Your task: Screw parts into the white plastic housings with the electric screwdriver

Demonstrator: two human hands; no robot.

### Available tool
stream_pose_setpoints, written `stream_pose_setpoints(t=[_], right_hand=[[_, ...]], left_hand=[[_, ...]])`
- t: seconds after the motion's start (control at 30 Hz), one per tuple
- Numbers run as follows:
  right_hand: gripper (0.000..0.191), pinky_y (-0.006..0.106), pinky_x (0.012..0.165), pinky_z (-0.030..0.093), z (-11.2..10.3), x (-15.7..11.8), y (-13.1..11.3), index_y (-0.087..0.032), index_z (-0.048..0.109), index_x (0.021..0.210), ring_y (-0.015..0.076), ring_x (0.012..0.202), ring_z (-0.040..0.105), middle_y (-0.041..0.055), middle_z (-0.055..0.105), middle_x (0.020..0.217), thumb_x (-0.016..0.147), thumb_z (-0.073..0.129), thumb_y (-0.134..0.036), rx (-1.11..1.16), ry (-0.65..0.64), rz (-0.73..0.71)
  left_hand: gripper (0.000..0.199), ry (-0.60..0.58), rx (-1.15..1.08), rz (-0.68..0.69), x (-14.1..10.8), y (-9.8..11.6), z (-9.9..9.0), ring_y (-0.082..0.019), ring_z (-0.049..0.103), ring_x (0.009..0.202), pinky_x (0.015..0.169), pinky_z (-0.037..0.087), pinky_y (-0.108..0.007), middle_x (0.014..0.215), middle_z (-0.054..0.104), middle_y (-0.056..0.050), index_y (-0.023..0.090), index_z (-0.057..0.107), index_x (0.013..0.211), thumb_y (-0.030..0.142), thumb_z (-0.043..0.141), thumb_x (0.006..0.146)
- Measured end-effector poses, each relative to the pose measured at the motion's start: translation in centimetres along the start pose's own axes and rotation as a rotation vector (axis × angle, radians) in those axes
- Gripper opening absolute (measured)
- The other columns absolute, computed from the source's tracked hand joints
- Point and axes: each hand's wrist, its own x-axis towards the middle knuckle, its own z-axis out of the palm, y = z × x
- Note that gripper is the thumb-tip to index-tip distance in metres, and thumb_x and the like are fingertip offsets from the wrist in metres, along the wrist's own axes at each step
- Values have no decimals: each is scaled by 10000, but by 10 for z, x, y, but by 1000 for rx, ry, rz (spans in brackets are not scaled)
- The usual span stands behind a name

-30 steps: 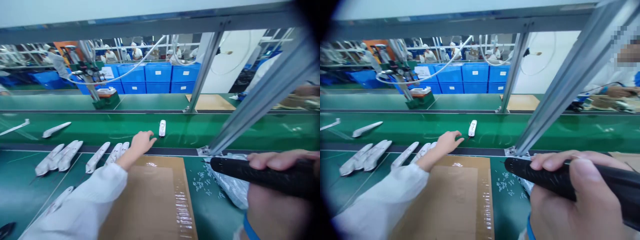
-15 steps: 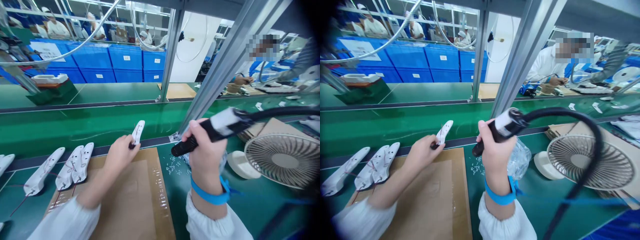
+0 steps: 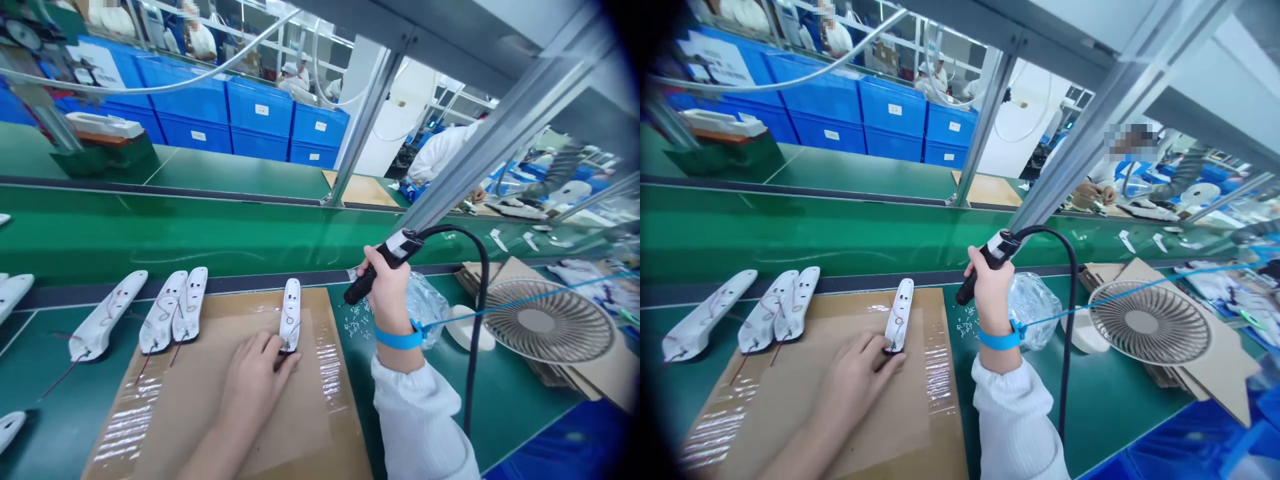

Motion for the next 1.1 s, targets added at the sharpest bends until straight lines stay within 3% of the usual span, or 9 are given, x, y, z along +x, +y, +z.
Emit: stream_pose_setpoints(t=[0.1, 0.27, 0.37, 0.93, 1.03, 1.1], right_hand=[[365, 274, 511, 456, 7, -14, -16, -215, 593, 770, 133, 468, 544, -61, 560, 556, 717, 899, -406, 24, -68, 7], [260, 268, 505, 488, 29, -57, -45, -212, 624, 793, 138, 476, 582, -51, 586, 587, 818, 844, -347, 124, -332, 1], [224, 255, 500, 489, 38, -77, -54, -212, 642, 814, 134, 481, 586, -51, 592, 599, 856, 830, -325, 187, -440, 16], [123, 261, 542, 501, 39, -101, -57, -227, 672, 902, 143, 532, 612, -43, 631, 645, 941, 785, -256, 158, -580, -39], [123, 268, 555, 515, 38, -104, -56, -227, 685, 918, 145, 543, 630, -43, 637, 667, 950, 802, -248, 123, -590, -58], [117, 267, 550, 515, 36, -106, -56, -230, 686, 923, 144, 547, 633, -46, 638, 676, 956, 798, -232, 114, -584, -80]], left_hand=[[155, 4, -57, 29, -1, 4, -3, -260, 714, 788, 708, 544, -388, 857, 735, -30, 240, 707, 938, 331, 683, 1060], [141, 66, -176, 106, 1, 11, -8, -244, 704, 780, 698, 519, -374, 883, 739, -38, 221, 757, 1143, 321, 672, 1093], [140, 69, -199, 103, 2, 13, -10, -250, 702, 790, 708, 498, -376, 867, 739, -38, 218, 766, 1142, 327, 698, 1087], [179, -85, -103, 90, 5, 17, -16, -262, 707, 834, 729, 403, -401, 873, 773, -58, 246, 737, 967, 184, 592, 1052], [133, -106, -140, -35, 6, 17, -19, -291, 729, 932, 781, 443, -412, 997, 795, -73, 250, 722, 1072, 208, 665, 959], [305, -95, -182, -174, 7, 16, -19, -321, 739, 1025, 827, 474, -429, 1118, 808, -85, 250, 692, 1208, 231, 717, 905]])
